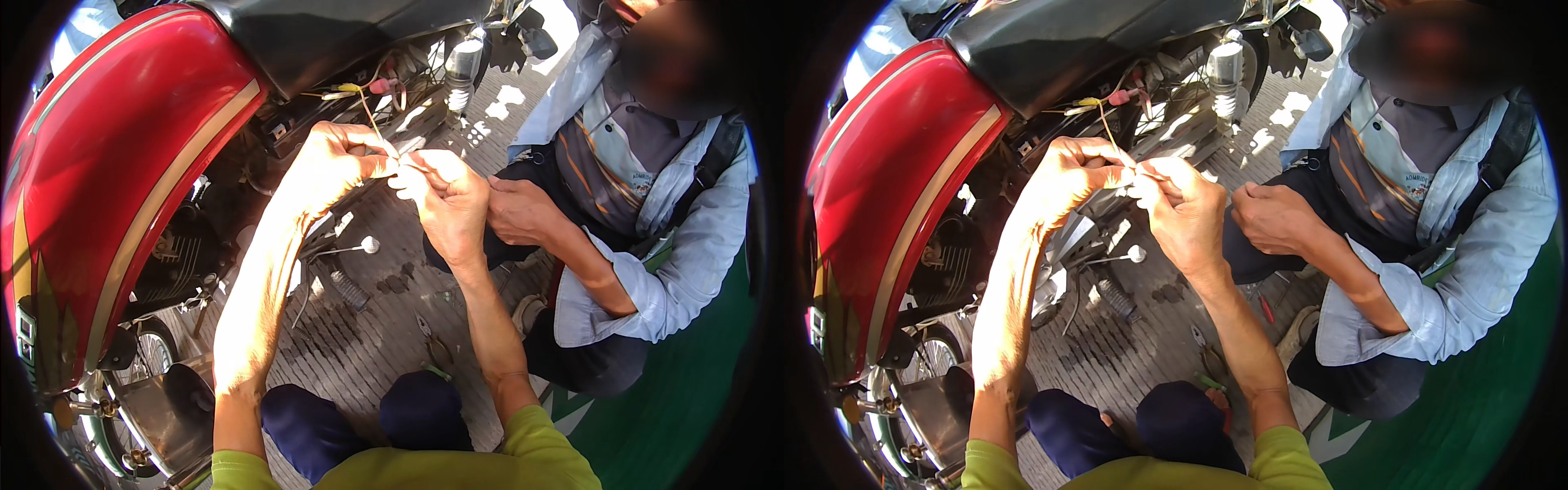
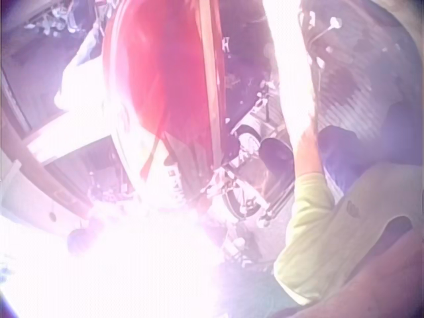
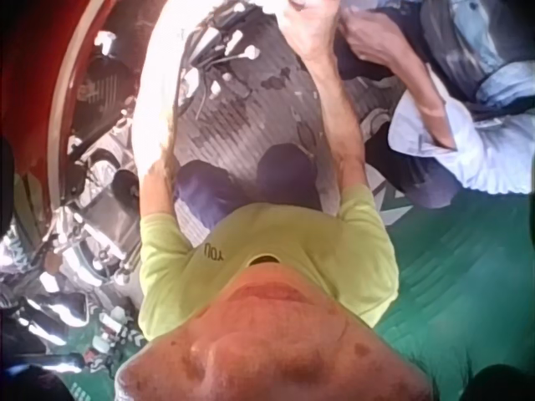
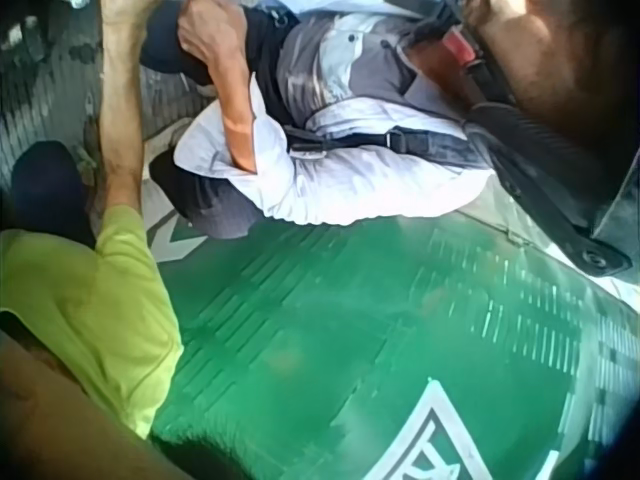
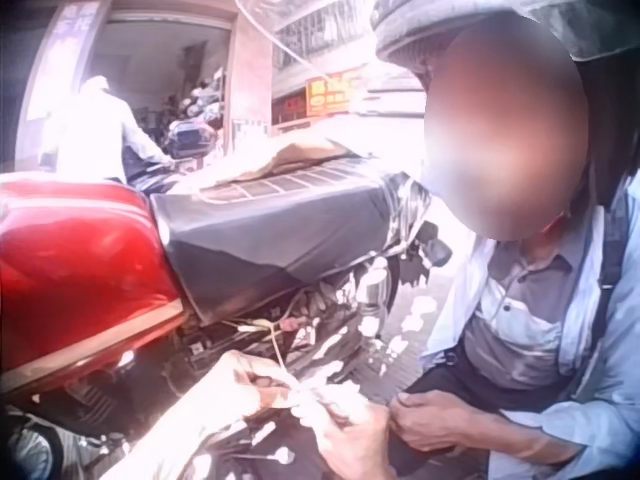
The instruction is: The person works on the wiring under the fuel tank of a red motorcycle, using pliers and a screwdriver to strip, twist, and secure wires. A second person assists by holding components and observing.
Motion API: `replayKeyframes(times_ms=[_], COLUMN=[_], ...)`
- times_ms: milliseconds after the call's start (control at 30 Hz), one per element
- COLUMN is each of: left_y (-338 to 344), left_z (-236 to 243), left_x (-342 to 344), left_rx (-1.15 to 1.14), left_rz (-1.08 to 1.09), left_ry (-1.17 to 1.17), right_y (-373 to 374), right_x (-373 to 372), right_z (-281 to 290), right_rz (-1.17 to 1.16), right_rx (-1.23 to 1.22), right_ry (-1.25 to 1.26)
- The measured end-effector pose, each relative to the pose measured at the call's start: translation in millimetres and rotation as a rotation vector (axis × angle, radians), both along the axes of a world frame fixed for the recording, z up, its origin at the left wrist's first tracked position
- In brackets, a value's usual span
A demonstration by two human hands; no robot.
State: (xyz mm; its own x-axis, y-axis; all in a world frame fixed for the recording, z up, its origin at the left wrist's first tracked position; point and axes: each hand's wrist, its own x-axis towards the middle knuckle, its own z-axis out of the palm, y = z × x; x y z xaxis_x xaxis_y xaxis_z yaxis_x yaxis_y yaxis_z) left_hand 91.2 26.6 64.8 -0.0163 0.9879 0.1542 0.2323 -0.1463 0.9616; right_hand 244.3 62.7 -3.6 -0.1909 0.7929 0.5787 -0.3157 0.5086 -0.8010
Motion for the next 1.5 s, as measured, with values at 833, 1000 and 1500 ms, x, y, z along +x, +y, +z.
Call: replayKeyframes(times_ms=[833, 1000, 1500], left_y=[-50, -53, -61], left_z=[-30, -33, -45], left_x=[2, -10, -18], left_rx=[-0.082, -0.041, -0.011], left_rz=[0.198, 0.160, 0.221], left_ry=[-0.637, -0.594, -0.859], right_y=[-8, 0, -12], right_x=[-12, -14, -38], right_z=[25, 25, 15], right_rz=[-0.027, -0.081, -0.027], right_rx=[0.485, 0.688, 0.590], right_ry=[-0.271, -0.301, -0.236])
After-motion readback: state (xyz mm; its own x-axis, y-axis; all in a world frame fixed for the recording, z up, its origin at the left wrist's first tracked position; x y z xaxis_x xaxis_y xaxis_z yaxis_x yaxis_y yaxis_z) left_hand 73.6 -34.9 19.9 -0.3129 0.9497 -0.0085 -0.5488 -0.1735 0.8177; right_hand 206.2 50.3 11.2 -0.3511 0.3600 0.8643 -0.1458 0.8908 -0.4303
